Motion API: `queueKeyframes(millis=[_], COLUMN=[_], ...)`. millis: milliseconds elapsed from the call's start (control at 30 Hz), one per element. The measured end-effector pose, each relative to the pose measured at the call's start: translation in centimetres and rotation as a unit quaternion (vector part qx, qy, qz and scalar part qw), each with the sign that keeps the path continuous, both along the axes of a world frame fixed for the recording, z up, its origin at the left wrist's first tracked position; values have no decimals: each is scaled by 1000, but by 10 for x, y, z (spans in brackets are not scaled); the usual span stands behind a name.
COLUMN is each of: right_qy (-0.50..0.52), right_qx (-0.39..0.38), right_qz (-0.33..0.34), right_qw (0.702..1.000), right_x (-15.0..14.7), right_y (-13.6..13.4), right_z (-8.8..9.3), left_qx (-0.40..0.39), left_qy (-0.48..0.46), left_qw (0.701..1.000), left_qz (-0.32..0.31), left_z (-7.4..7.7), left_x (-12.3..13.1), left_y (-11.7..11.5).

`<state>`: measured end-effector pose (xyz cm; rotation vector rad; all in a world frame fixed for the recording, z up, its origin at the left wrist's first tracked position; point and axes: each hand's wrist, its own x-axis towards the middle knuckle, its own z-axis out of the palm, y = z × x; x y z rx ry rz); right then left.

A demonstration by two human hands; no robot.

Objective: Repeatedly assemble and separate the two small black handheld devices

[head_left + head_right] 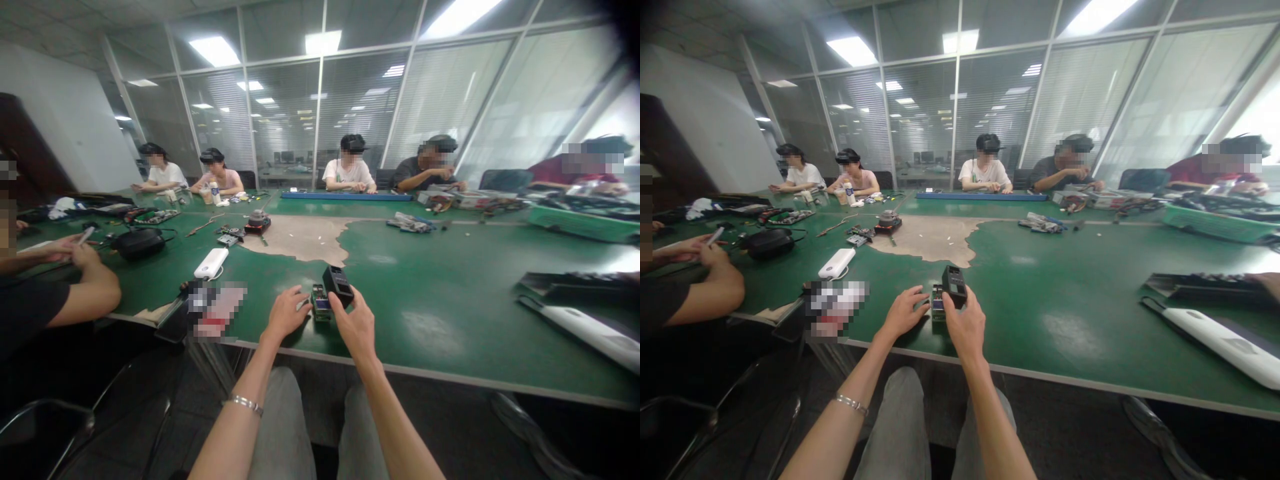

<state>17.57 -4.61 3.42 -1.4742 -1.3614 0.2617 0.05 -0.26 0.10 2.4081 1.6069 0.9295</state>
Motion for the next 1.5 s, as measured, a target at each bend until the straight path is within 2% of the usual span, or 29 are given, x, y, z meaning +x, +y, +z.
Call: queueKeyframes(millis=[267, 567, 767, 1033, 1333, 1500], right_qy=[-66, -153, -179, -193, -179, -128], right_qx=[-39, 1, -8, -34, -28, -43], right_qz=[-51, -77, -108, -98, -85, -80], right_qw=[996, 985, 978, 976, 980, 988], right_x=[46, 48, 45, 46, 44, 45], right_y=[-1, -2, -3, -5, -10, -7], right_z=[-29, -49, -50, -49, -45, -38], left_qx=[4, 0, -2, -3, -3, 0], left_qy=[38, 63, 64, 64, 68, 62], left_qw=[999, 997, 997, 997, 997, 997], left_qz=[-19, -37, -35, -36, -35, -40], left_z=[6, 9, 10, 10, 10, 9], left_x=[1, 3, 4, 4, 2, 2], left_y=[-1, -2, -4, -5, -5, -5])
